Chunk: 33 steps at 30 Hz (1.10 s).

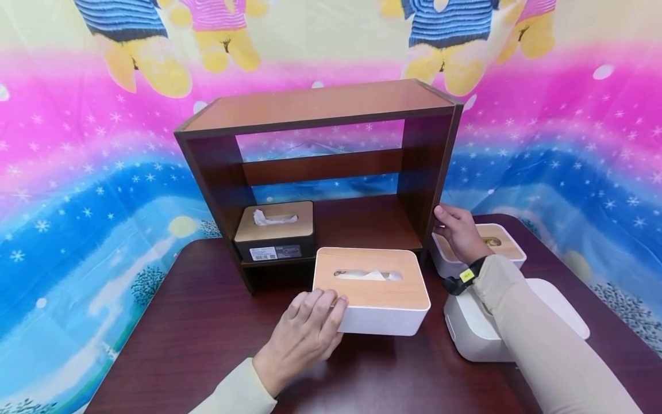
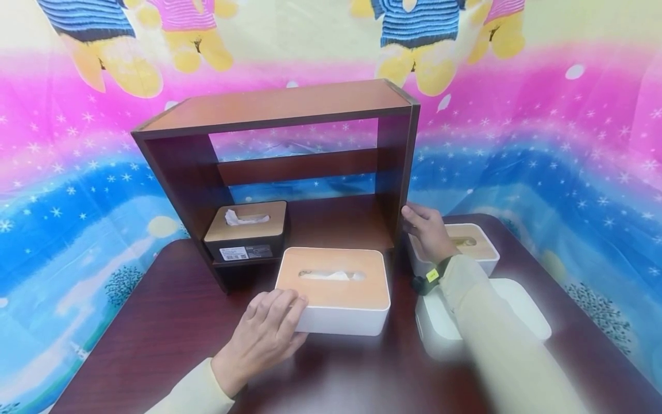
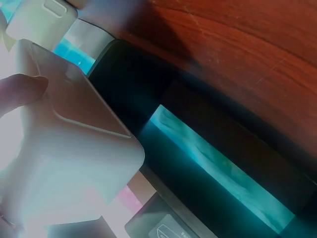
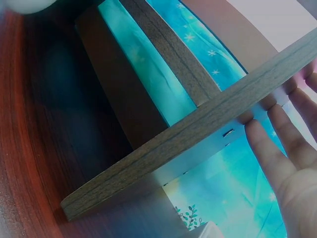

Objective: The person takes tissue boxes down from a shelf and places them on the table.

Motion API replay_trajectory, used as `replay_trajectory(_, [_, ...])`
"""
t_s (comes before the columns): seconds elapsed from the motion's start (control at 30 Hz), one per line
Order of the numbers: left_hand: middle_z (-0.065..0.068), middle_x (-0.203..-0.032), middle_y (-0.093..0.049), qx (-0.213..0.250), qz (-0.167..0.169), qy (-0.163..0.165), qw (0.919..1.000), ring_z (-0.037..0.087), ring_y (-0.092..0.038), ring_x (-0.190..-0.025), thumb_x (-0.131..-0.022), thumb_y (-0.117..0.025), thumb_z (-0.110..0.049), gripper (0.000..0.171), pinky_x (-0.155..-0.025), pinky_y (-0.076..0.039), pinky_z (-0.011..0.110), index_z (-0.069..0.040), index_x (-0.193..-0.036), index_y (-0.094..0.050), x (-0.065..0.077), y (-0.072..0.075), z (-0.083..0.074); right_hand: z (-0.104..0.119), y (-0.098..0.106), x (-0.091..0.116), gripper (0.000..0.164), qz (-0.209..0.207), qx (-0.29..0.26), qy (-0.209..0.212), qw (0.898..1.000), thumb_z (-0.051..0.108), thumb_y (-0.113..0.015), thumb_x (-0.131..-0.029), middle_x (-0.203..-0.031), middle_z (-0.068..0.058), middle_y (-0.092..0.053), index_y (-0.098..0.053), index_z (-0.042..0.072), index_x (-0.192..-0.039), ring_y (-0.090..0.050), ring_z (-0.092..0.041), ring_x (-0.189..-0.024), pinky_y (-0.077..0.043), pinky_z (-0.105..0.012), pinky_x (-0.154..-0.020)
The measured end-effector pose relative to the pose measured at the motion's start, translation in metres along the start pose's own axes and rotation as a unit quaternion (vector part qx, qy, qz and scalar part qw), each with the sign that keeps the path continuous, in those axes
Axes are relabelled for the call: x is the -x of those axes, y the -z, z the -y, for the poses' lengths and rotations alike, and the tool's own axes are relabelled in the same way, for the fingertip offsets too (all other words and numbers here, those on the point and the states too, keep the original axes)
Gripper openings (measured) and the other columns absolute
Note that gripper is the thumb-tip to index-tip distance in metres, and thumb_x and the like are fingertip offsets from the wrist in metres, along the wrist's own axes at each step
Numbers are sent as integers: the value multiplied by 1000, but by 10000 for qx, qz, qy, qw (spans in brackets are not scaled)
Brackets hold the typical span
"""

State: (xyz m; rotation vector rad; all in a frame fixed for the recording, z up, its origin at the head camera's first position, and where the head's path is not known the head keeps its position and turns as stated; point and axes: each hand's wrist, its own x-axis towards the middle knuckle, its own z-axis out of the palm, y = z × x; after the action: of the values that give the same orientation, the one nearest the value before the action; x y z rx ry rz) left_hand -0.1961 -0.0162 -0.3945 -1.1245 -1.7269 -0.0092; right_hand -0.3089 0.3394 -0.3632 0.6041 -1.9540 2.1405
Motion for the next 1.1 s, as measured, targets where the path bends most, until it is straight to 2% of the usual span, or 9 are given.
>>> replay_trajectory(0.27, [17,-106,-50,7,195,-33,9998,31,-46,-90,-78,-49,-25,47,-75,-34,39,1,-117,-47,7,-2,-3,1,1,0,38,25,175,-83,9998,19,-44,-94,-116,-12,-57,-49,-3,-125,-57,-22,-100,-46,-30,-81])
replay_trajectory(0.47, [17,-107,-50,32,241,-93,9997,31,-46,-91,-73,-53,-27,53,-76,-35,39,2,-117,-48,9,-4,-5,-2,1,-1,34,103,-270,95,9995,14,-43,-95,-112,-11,-59,-52,-3,-122,-59,-20,-95,-48,-29,-78])
replay_trajectory(0.63, [17,-107,-50,86,246,-79,9996,31,-47,-91,-75,-51,-26,50,-77,-36,39,1,-117,-49,9,-5,-7,-4,1,-2,29,102,-603,247,9978,10,-42,-95,-106,-9,-62,-57,-2,-117,-61,-18,-89,-49,-29,-74])
replay_trajectory(0.9, [17,-106,-51,105,321,-97,9994,31,-48,-91,-79,-44,-24,45,-78,-37,40,0,-116,-49,10,-4,-11,-5,2,-2,30,76,-568,237,9981,10,-43,-94,-110,-8,-60,-56,-1,-118,-60,-18,-91,-49,-29,-74])
replay_trajectory(1.1, [17,-106,-51,183,433,-58,9989,32,-48,-91,-79,-44,-25,46,-78,-37,40,0,-116,-50,11,-3,-15,-4,1,-1,30,119,-549,217,9982,10,-42,-95,-110,-9,-60,-55,-3,-119,-60,-19,-92,-48,-30,-75])
